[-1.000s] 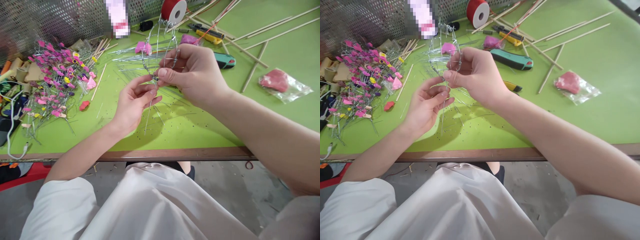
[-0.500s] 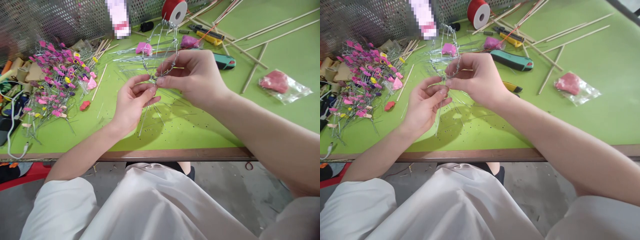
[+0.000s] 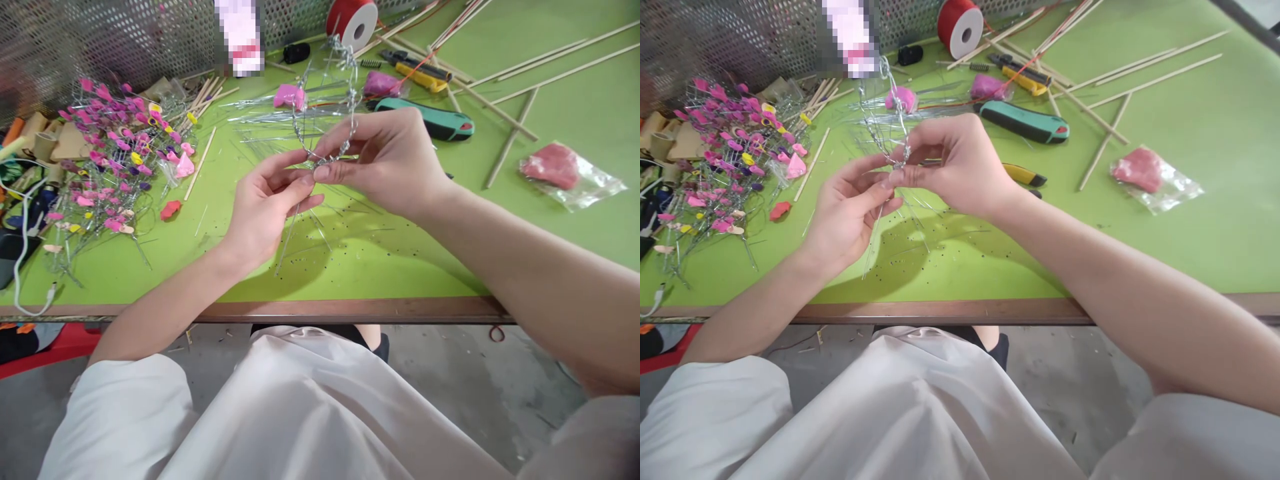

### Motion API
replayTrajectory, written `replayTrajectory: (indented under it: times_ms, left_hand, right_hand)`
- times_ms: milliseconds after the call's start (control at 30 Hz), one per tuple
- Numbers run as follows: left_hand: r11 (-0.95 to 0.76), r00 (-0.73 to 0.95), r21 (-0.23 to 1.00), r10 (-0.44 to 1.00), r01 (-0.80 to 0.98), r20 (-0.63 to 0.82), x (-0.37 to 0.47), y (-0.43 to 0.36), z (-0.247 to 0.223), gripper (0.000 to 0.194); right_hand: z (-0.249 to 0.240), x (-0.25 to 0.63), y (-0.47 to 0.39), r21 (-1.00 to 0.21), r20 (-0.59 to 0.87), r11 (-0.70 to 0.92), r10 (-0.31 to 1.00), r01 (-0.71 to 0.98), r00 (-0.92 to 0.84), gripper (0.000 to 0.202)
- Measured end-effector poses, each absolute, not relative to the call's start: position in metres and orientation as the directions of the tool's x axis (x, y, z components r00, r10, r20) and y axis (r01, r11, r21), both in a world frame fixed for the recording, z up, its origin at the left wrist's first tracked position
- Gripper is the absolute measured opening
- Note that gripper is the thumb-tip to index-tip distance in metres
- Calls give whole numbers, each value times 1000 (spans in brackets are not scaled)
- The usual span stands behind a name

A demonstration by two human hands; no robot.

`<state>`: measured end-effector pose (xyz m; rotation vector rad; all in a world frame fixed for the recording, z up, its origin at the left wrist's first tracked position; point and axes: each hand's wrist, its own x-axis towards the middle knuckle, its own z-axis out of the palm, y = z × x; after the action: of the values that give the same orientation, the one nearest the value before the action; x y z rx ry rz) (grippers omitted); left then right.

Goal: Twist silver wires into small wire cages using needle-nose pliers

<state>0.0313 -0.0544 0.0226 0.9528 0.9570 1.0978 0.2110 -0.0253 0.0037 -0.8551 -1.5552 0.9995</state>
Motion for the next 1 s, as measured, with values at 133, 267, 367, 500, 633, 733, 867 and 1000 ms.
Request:
replayTrajectory:
  times_ms: [133, 267, 367, 500, 633, 733, 867, 1000]
  left_hand:
    - [182, 184, 949, 973, -258, -137, 31, -55, 24, 22]
    - [163, 167, 957, 978, -241, -125, 30, -53, 21, 22]
    - [141, 132, 959, 985, -246, -111, 30, -52, 19, 21]
    - [121, 130, 964, 987, -238, -92, 30, -52, 17, 22]
    - [115, 142, 971, 986, -211, -86, 30, -50, 15, 25]
    - [124, 156, 973, 983, -197, -94, 30, -48, 12, 30]
    - [116, 167, 975, 982, -190, -85, 30, -45, 9, 35]
    - [101, 152, 978, 986, -184, -73, 29, -44, 9, 39]
  right_hand:
    - [1, 211, -26, -917, 390, 399, 907, 25, -159, 40]
    - [-1, 209, -27, -916, 396, 401, 906, 3, -149, 40]
    - [0, 206, -31, -915, 401, 403, 910, -4, -104, 39]
    - [4, 200, -39, -910, 412, 409, 909, -63, -56, 27]
    - [6, 198, -42, -921, 381, 370, 921, -123, -80, 24]
    - [5, 199, -40, -941, 332, 321, 937, -105, -111, 24]
    - [1, 200, -37, -952, 301, 291, 947, -89, -117, 22]
    - [-3, 199, -38, -943, 332, 329, 941, -52, -68, 18]
